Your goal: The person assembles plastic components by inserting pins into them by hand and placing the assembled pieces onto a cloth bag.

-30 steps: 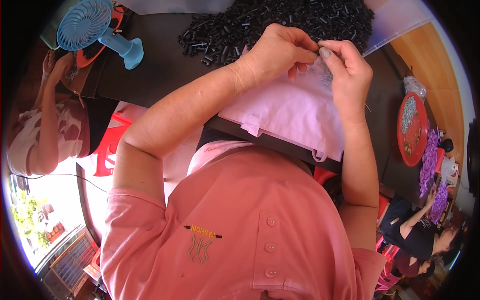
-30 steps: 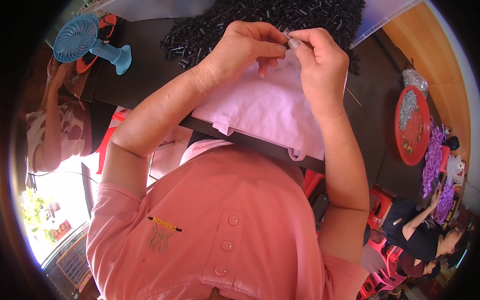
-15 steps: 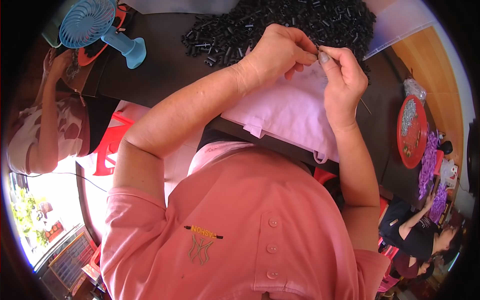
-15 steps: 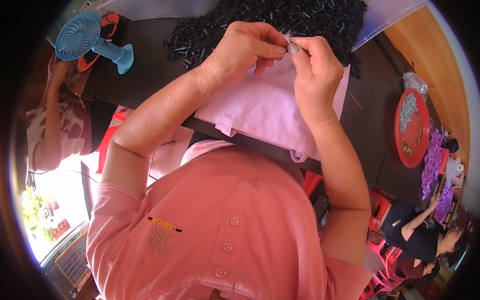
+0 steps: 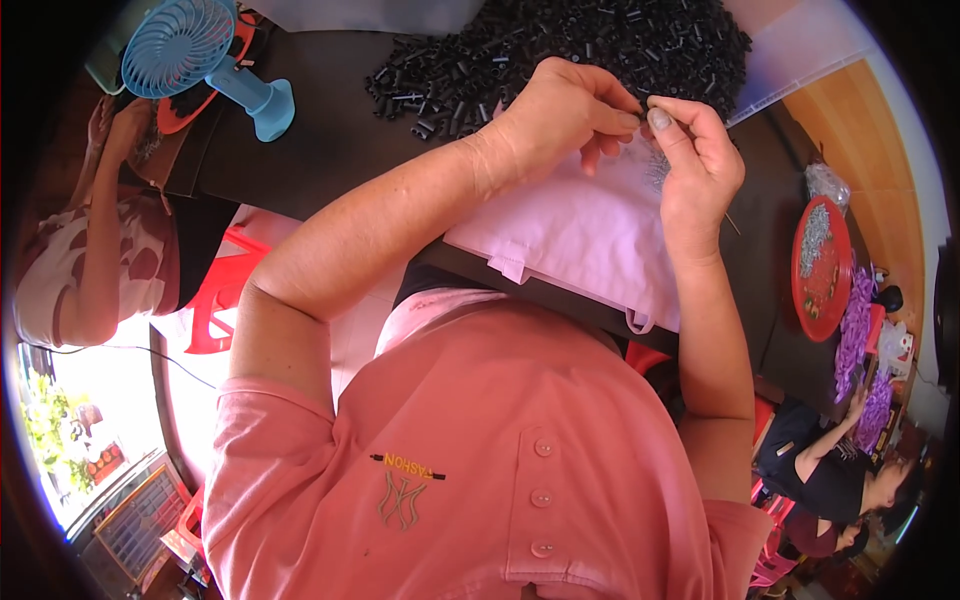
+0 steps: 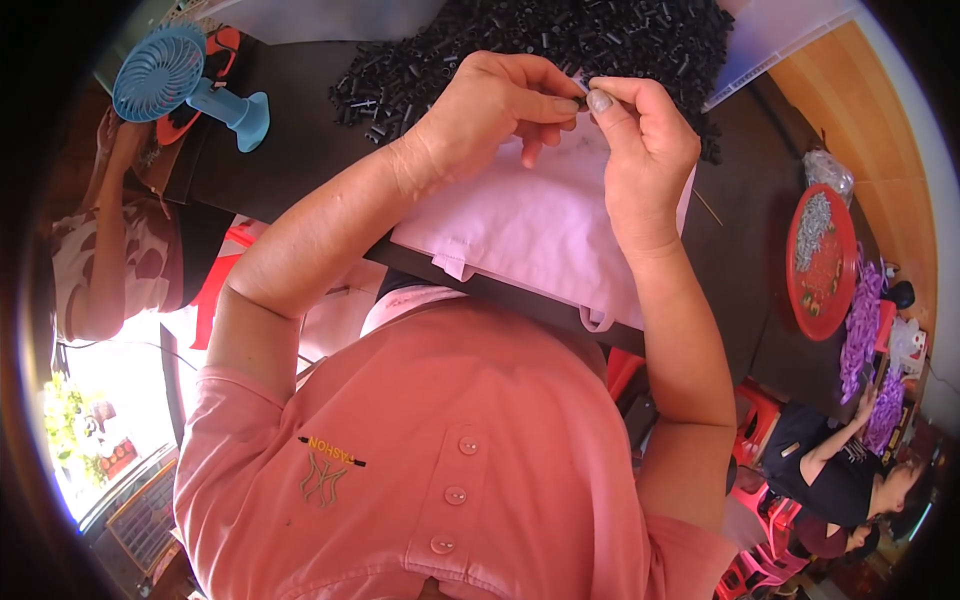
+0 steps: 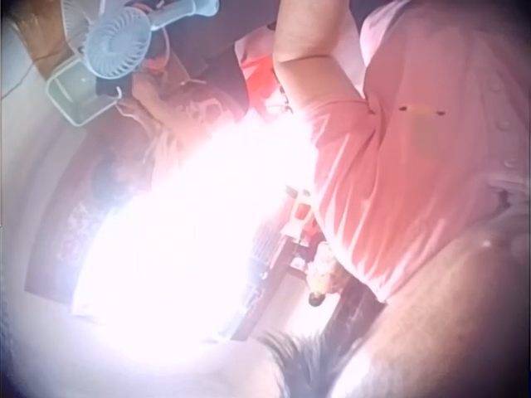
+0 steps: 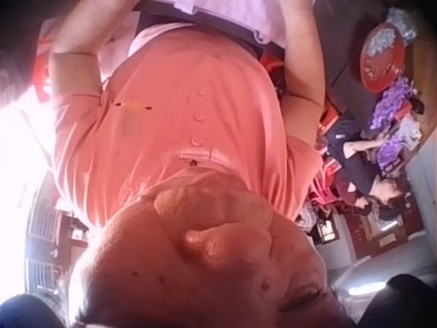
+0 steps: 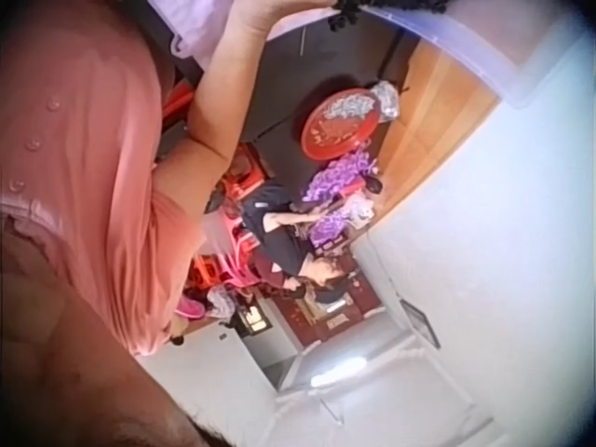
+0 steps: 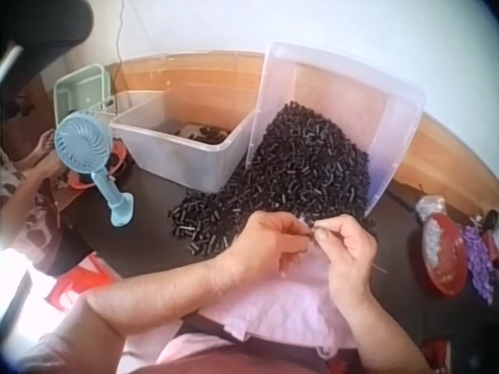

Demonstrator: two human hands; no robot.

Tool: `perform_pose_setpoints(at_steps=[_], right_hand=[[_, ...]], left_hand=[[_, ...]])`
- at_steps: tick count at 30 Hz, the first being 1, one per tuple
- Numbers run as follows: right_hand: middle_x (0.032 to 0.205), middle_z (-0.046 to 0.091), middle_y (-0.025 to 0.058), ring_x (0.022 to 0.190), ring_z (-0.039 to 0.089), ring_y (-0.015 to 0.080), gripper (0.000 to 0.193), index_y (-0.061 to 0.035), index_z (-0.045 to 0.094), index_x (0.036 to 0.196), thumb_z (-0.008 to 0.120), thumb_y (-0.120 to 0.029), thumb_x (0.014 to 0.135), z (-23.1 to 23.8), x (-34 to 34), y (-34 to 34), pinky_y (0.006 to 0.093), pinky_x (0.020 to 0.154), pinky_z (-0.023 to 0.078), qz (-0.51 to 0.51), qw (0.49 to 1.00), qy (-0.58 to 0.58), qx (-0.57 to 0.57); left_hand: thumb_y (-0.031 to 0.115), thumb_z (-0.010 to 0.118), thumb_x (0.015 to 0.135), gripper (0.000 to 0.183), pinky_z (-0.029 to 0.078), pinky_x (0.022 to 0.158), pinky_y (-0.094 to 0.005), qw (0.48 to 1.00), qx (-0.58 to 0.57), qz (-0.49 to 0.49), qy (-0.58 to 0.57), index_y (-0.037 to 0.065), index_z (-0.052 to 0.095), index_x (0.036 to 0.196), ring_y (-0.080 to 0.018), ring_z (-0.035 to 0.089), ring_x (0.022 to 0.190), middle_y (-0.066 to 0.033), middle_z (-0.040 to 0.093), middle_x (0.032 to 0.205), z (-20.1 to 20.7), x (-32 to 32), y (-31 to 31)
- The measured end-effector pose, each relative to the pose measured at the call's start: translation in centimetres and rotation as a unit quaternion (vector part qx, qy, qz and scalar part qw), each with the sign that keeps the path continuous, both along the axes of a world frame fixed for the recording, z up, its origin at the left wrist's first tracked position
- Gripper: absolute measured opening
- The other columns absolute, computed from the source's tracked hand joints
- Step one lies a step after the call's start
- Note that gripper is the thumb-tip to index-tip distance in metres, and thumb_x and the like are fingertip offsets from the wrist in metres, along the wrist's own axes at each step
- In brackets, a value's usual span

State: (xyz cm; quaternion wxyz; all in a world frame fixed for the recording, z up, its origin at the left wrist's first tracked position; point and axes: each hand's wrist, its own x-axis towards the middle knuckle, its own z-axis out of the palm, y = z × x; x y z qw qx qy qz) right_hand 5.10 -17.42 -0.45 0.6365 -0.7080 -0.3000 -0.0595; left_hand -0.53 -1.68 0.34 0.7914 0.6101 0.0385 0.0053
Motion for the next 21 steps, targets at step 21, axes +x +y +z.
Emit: perform_pose_setpoints(at_steps=[21], right_hand=[[0.077,0.063,0.0068,0.07,0.06,0.0144,0.008,0.0005,0.065,0.09,0.065,0.003,0.082,1.1,-0.2,0.1,0.0249,0.063,0.048,0.011,0.99,-0.101,-0.101]], left_hand=[[0.003,0.066,0.083,0.012,0.045,0.047,-0.0241,0.996,0.088,0.018,-0.018,-0.004,0.067,0.092,-0.0104,0.058,0.061,-0.0056,0.063,0.073,0.3,-0.2,0.0]])
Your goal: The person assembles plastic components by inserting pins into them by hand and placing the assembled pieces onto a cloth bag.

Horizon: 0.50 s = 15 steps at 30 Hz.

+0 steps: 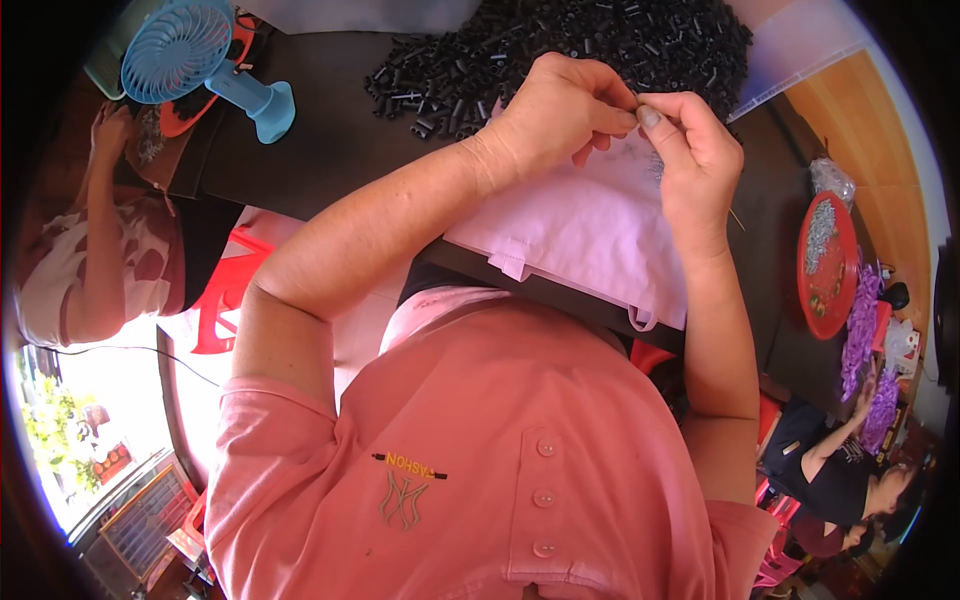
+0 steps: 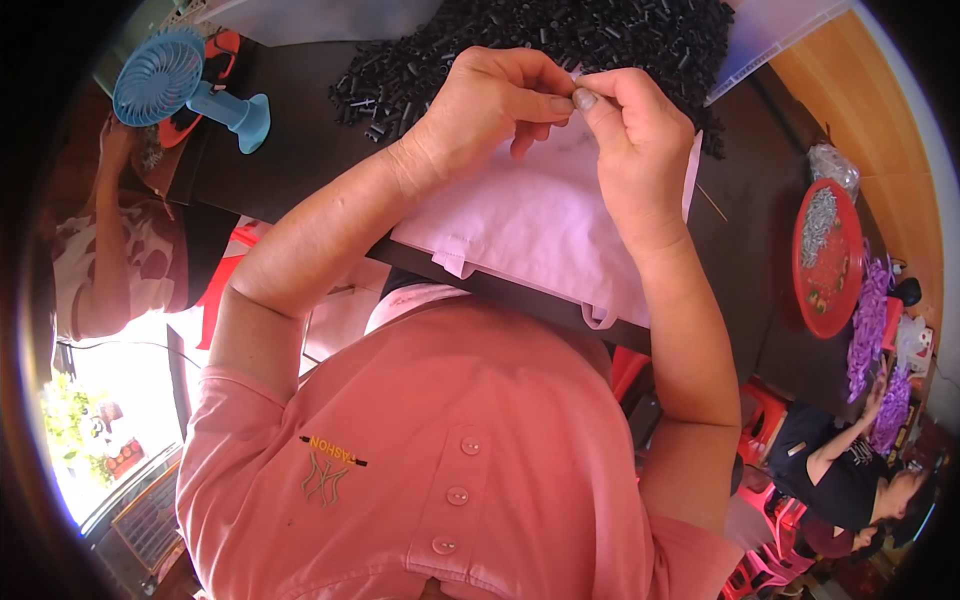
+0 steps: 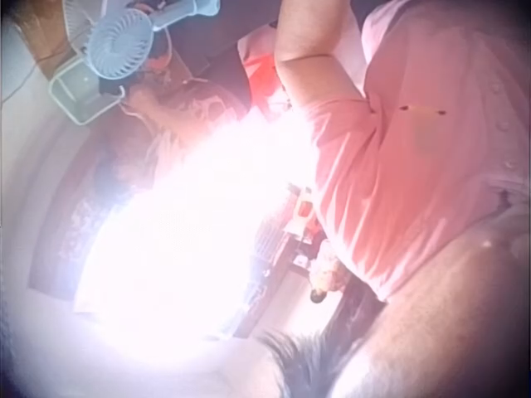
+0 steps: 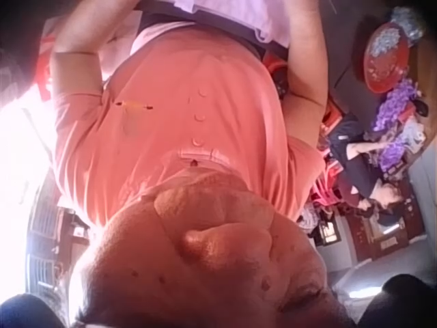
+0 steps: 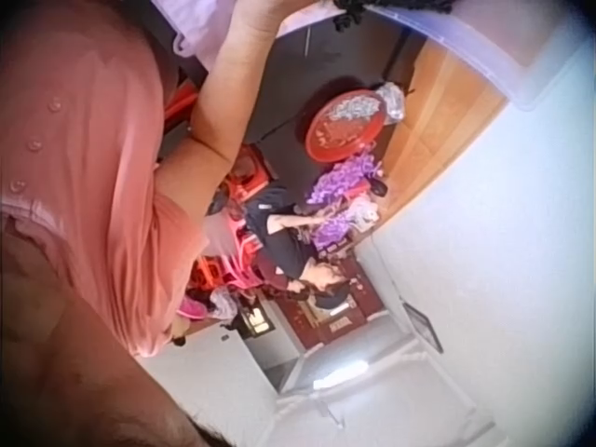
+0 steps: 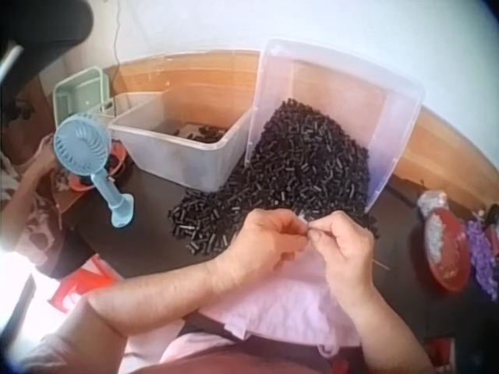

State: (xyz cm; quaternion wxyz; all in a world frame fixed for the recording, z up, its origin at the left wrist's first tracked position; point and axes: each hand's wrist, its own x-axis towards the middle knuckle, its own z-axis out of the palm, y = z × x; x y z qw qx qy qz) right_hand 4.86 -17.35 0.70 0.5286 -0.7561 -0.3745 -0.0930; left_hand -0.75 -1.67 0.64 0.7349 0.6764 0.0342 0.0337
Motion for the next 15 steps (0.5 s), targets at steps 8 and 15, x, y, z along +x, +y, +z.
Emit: perform_pose_setpoints(at_steps=[8,15], right_hand=[[0.082,0.057,0.0062,0.073,0.06,0.0169,0.026,-0.0026,0.061,0.099,0.069,0.002,0.075,-1.0,-0.2,0.4,0.0278,0.062,0.049,0.013,0.995,-0.093,-0.018],[0.079,0.057,0.0044,0.065,0.06,0.0202,0.034,-0.008,0.06,0.092,0.074,-0.002,0.062,-2.4,0.5,0.6,0.0322,0.057,0.048,-0.086,0.966,-0.244,-0.026]], left_hand=[[0.005,0.066,0.085,0.014,0.047,0.055,-0.0273,0.994,-0.099,0.003,0.046,-0.005,0.066,0.095,-0.0148,0.06,0.064,-0.0089,0.064,0.08,-0.7,0.4,0.8],[0.001,0.066,0.084,0.014,0.053,0.059,-0.0321,0.977,-0.208,-0.016,0.051,-0.009,0.065,0.093,-0.0216,0.064,0.072,-0.0156,0.066,0.086,-1.0,0.5,-0.2]])
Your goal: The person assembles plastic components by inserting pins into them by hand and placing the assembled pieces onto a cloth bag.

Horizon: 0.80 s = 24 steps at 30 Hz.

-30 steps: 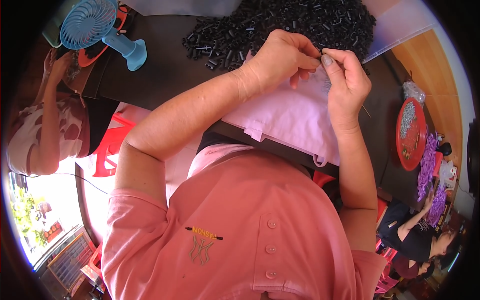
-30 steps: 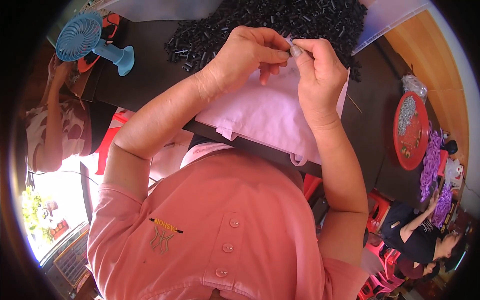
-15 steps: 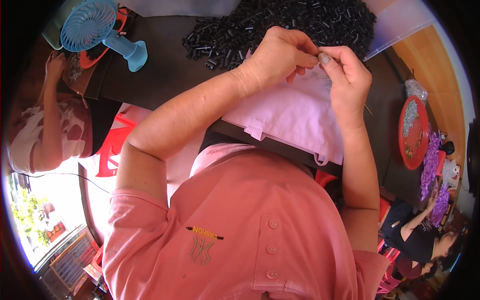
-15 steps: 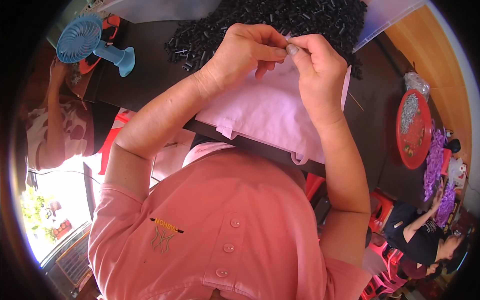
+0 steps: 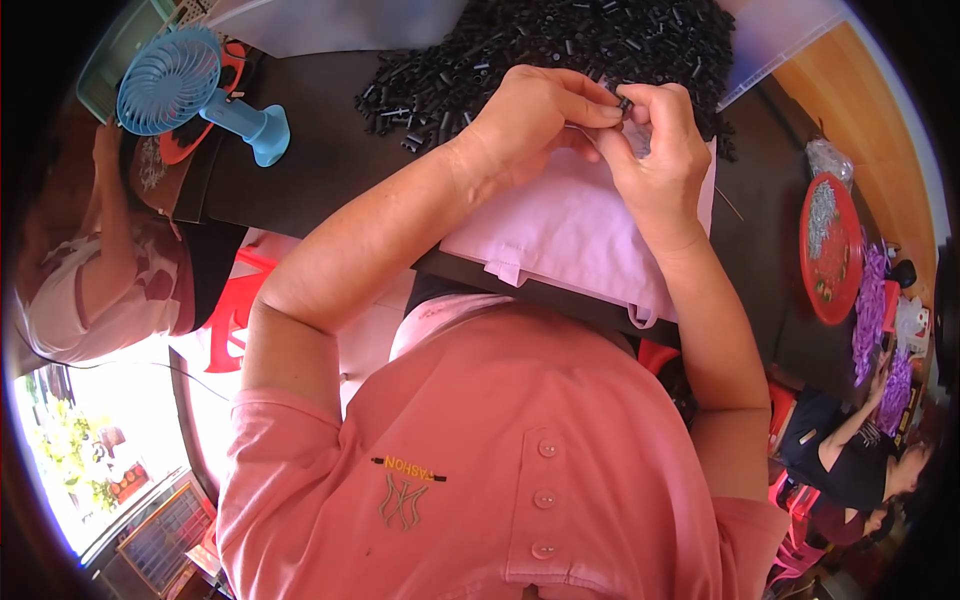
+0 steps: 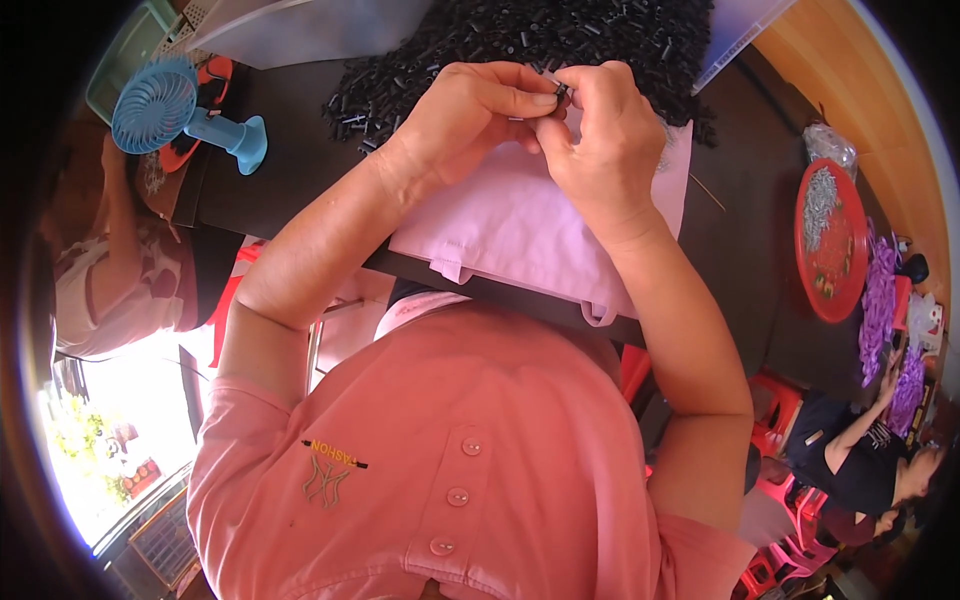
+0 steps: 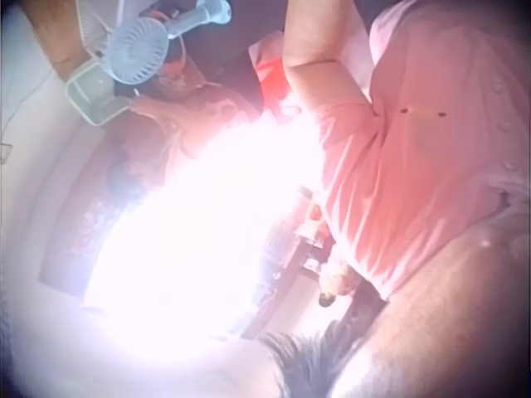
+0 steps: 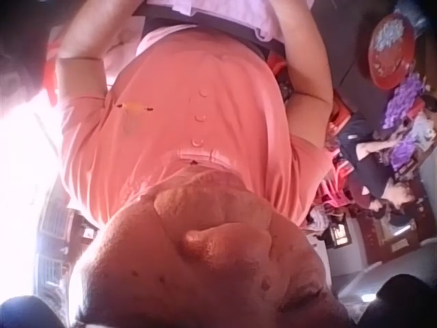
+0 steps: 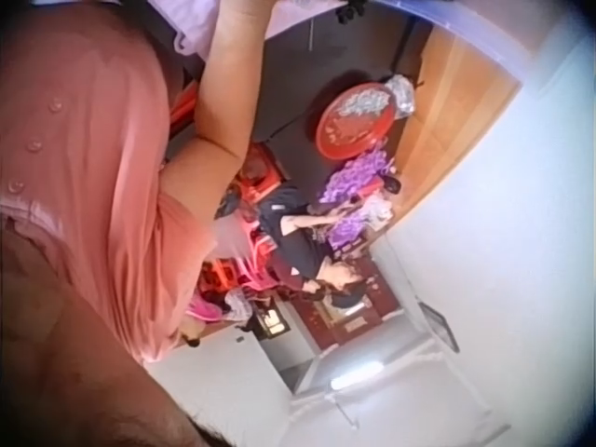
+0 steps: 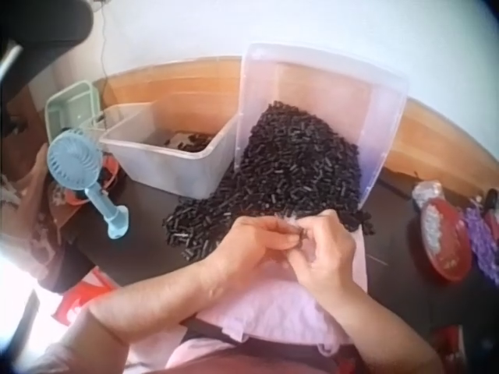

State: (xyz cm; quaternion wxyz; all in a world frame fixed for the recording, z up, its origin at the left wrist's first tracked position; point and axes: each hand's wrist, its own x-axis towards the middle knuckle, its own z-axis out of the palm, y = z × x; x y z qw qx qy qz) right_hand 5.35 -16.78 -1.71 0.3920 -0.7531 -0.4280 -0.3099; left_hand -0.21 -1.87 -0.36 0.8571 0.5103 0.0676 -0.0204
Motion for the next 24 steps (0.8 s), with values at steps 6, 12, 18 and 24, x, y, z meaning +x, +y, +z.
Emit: perform_pose_setpoints(at_steps=[6,12,18,24], right_hand=[[0.073,0.055,0.0037,0.058,0.056,0.019,0.031,-0.0073,0.06,0.088,0.073,-0.002,0.06,0.6,0.5,-0.4,0.0312,0.05,0.045,0.006,0.999,-0.032,0.005],[0.068,0.054,0.0053,0.052,0.054,0.0208,0.028,-0.0045,0.059,0.087,0.073,-0.006,0.062,1.6,0.2,-1.1,0.0319,0.048,0.044,0.032,0.999,-0.029,-0.027],[0.068,0.054,0.0073,0.051,0.055,0.0226,0.021,-0.0041,0.056,0.08,0.07,-0.003,0.066,1.8,0.0,-1.9,0.0325,0.047,0.044,0.041,0.997,-0.052,-0.036],[0.072,0.055,0.0087,0.058,0.059,0.0218,0.021,-0.0044,0.058,0.087,0.068,0.004,0.07,2.2,-0.5,-1.0,0.0314,0.052,0.047,0.096,0.995,0.023,-0.002]], left_hand=[[0.007,0.062,0.089,0.018,0.053,0.057,-0.0339,0.999,-0.039,-0.034,-0.005,-0.01,0.064,0.095,-0.0233,0.065,0.071,-0.0164,0.065,0.087,0.0,0.2,0.4],[0.013,0.061,0.091,0.024,0.052,0.051,-0.032,0.999,-0.005,-0.035,-0.018,-0.01,0.065,0.094,-0.023,0.065,0.069,-0.0156,0.065,0.084,0.2,0.0,0.3],[0.015,0.066,0.09,0.02,0.051,0.053,-0.0287,0.995,0.04,-0.068,-0.055,-0.005,0.068,0.092,-0.017,0.063,0.071,-0.0096,0.066,0.084,0.7,-0.4,-0.7],[0.009,0.069,0.086,0.014,0.052,0.055,-0.0283,0.991,0.112,-0.014,-0.073,-0.005,0.068,0.09,-0.0167,0.063,0.064,-0.0086,0.067,0.077,1.3,-0.7,-0.6]])
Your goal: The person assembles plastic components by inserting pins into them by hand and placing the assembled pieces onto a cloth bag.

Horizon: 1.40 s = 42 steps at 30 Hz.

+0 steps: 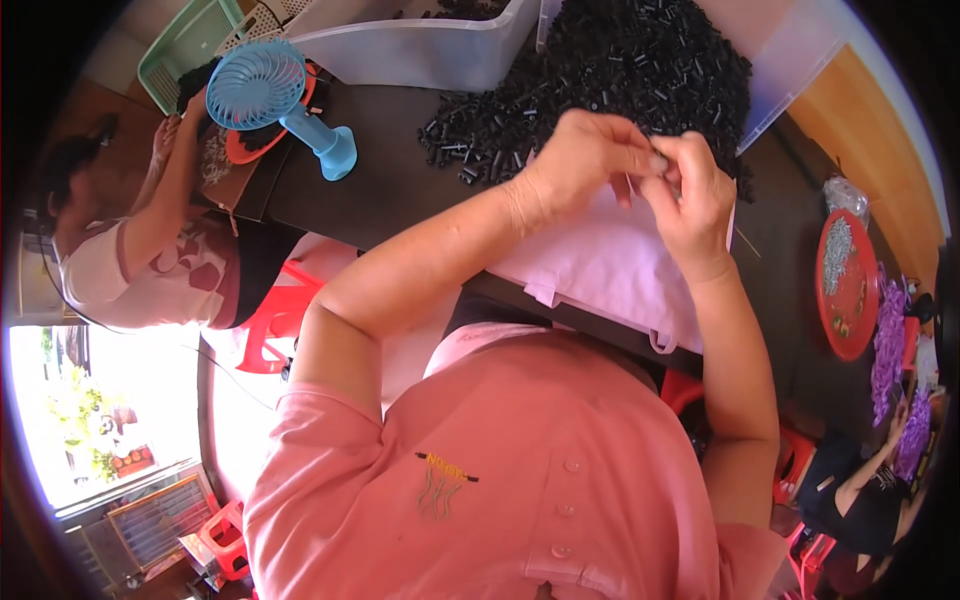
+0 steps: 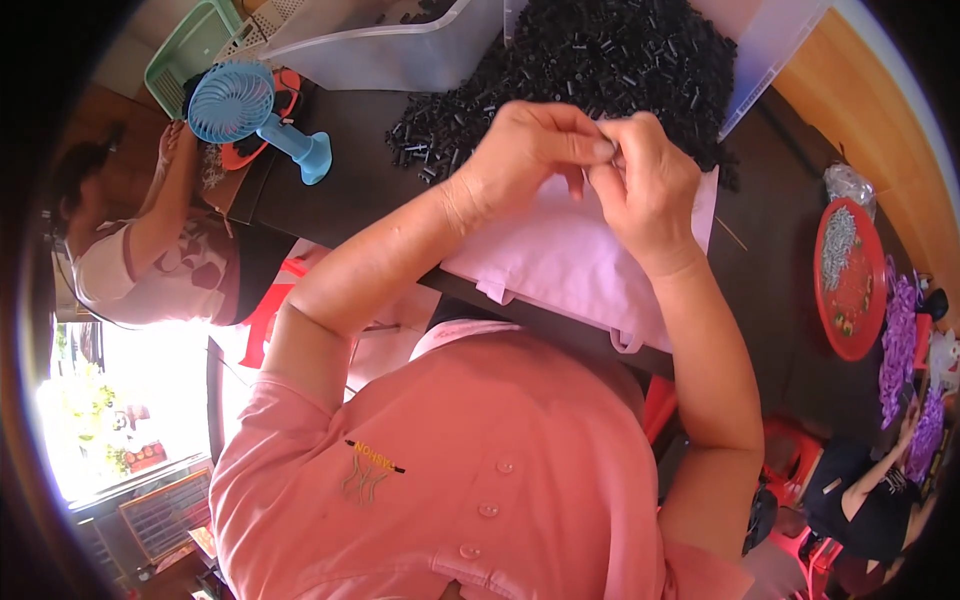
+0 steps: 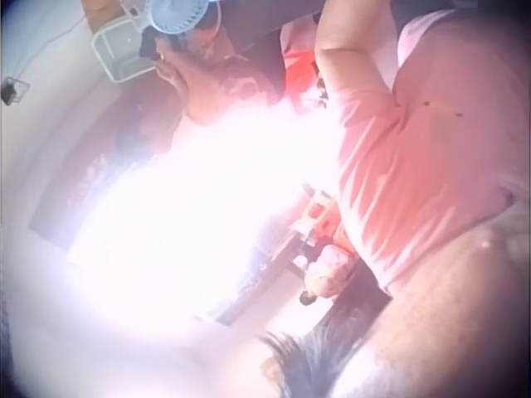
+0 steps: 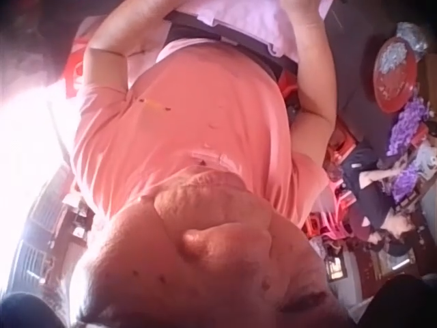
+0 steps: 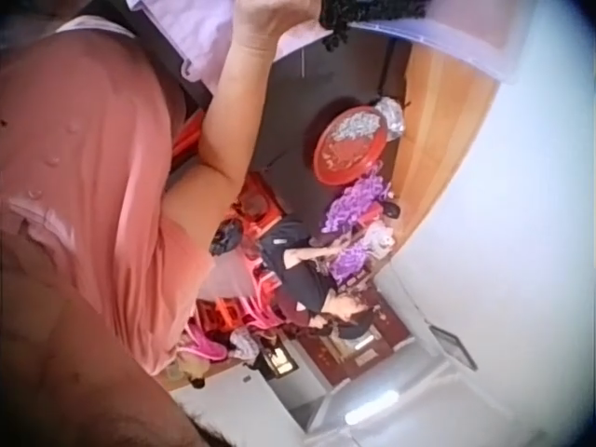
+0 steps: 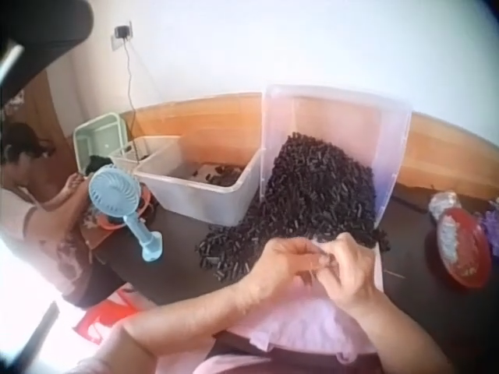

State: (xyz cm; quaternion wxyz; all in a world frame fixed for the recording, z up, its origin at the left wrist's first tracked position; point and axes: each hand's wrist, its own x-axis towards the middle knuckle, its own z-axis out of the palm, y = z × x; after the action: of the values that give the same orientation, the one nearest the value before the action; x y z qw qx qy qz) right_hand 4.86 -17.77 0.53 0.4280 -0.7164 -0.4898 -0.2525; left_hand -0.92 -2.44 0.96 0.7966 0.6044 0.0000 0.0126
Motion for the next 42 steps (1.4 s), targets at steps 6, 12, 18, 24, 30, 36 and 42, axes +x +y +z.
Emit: perform_pose_setpoints(at_steps=[6,12,18,24,30,36,42], right_hand=[[0.072,0.058,-0.0005,0.061,0.051,0.0065,0.046,-0.0081,0.061,0.119,0.078,-0.008,0.077,0.9,1.1,-0.9,0.0208,0.058,0.045,-0.004,0.98,0.173,0.097],[0.073,0.058,-0.0034,0.065,0.049,0.0042,0.027,-0.0031,0.065,0.111,0.07,-0.003,0.085,1.4,1.6,-1.7,0.0185,0.063,0.04,0.018,0.944,0.293,0.148],[0.072,0.061,0.0022,0.06,0.056,0.0121,0.011,-0.0093,0.068,0.088,0.066,-0.006,0.077,0.7,2.0,-2.0,0.0263,0.06,0.045,0.002,0.975,0.21,-0.071],[0.079,0.066,0.0033,0.068,0.064,0.0197,0.009,-0.0095,0.068,0.086,0.066,-0.007,0.077,-0.1,2.3,-1.5,0.0308,0.064,0.049,-0.038,0.987,0.138,-0.079],[0.077,0.068,0.0033,0.064,0.063,0.0142,0.013,-0.0086,0.069,0.089,0.068,-0.004,0.077,-0.3,2.7,-1.8,0.0273,0.06,0.049,-0.045,0.982,0.181,-0.021],[0.081,0.068,0.0006,0.071,0.06,0.0075,0.011,-0.0004,0.068,0.093,0.068,-0.004,0.083,0.1,2.1,-1.4,0.022,0.065,0.048,0.079,0.916,0.39,0.048],[0.097,0.069,0.0032,0.086,0.061,0.0085,0.02,-0.0001,0.068,0.107,0.066,-0.004,0.087,0.7,0.9,-1.1,0.0217,0.075,0.046,0.106,0.895,0.422,0.097]], left_hand=[[0.009,0.064,0.083,0.013,0.053,0.061,-0.0281,0.947,0.22,0.159,-0.172,-0.002,0.069,0.088,-0.018,0.065,0.07,-0.0114,0.067,0.085,7.1,-0.4,5.9],[0.003,0.07,0.075,0.018,0.046,0.054,-0.0235,0.785,0.477,0.35,-0.186,-0.003,0.069,0.092,-0.0104,0.058,0.062,-0.0036,0.063,0.073,11.1,1.0,11.7],[0.015,0.071,0.072,0.013,0.051,0.065,-0.0381,0.802,0.551,0.127,-0.194,0.006,0.07,0.081,-0.0269,0.065,0.07,-0.0104,0.066,0.081,2.5,-0.6,6.2],[0.016,0.071,0.075,0.016,0.05,0.063,-0.0379,0.741,0.616,0.03,-0.267,0.004,0.065,0.083,-0.0283,0.062,0.071,-0.0097,0.06,0.081,-1.4,0.3,1.5],[0.017,0.067,0.076,0.014,0.052,0.067,-0.0387,0.633,0.727,0.037,-0.264,0.004,0.066,0.082,-0.0319,0.063,0.075,-0.0132,0.062,0.083,-4.4,1.9,-0.9],[0.017,0.069,0.083,0.017,0.042,0.052,-0.0249,0.969,0.24,0.008,0.051,0.001,0.069,0.084,-0.0119,0.056,0.06,-0.0034,0.061,0.069,1.1,1.6,1.2],[0.013,0.066,0.089,0.014,0.036,0.046,-0.0234,0.981,-0.095,-0.064,0.158,-0.001,0.064,0.089,-0.0111,0.053,0.057,-0.0066,0.06,0.07,2.9,1.5,1.6]])
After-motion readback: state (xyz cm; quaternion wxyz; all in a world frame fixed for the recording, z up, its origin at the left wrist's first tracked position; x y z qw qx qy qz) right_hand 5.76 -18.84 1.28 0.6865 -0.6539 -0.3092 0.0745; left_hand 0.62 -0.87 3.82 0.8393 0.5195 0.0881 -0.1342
